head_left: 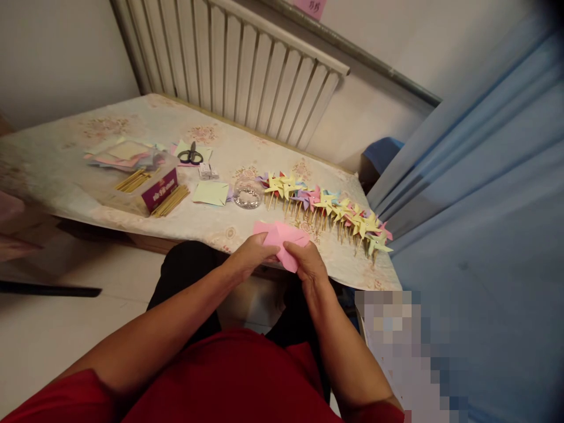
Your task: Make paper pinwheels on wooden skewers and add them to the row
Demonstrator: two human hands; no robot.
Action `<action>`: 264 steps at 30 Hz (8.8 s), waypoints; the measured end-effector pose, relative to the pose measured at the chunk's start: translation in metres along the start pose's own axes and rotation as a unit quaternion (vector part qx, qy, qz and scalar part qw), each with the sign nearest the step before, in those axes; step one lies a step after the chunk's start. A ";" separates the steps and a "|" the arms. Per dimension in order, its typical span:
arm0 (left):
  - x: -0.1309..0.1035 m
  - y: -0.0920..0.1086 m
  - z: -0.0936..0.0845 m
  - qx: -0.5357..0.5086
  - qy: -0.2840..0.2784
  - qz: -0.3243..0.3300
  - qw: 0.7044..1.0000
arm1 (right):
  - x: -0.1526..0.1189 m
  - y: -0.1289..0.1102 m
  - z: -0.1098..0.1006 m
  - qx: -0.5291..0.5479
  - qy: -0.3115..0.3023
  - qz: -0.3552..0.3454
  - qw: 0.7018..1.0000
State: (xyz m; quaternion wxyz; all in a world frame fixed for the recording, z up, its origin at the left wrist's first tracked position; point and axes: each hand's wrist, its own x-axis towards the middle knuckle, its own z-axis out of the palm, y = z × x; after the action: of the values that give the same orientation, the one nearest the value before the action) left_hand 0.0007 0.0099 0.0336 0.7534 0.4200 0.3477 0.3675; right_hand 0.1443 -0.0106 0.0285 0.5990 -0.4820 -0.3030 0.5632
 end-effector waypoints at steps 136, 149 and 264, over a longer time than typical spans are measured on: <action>0.010 -0.035 0.011 -0.076 0.090 0.082 0.990 | -0.025 0.025 0.017 -0.324 0.206 -0.186 0.904; 0.013 -0.037 0.008 -0.056 0.111 0.095 0.988 | -0.032 0.023 0.014 -0.290 0.194 -0.167 0.922; 0.010 -0.017 0.018 -0.233 0.116 0.059 0.964 | -0.041 0.058 -0.023 -0.359 0.165 -0.420 0.817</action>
State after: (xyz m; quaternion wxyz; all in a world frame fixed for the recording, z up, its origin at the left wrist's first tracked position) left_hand 0.0253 0.0050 0.0234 0.7622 0.2069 0.3120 0.5281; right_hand 0.1357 -0.0614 -0.0260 0.6030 -0.5742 -0.5535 0.0202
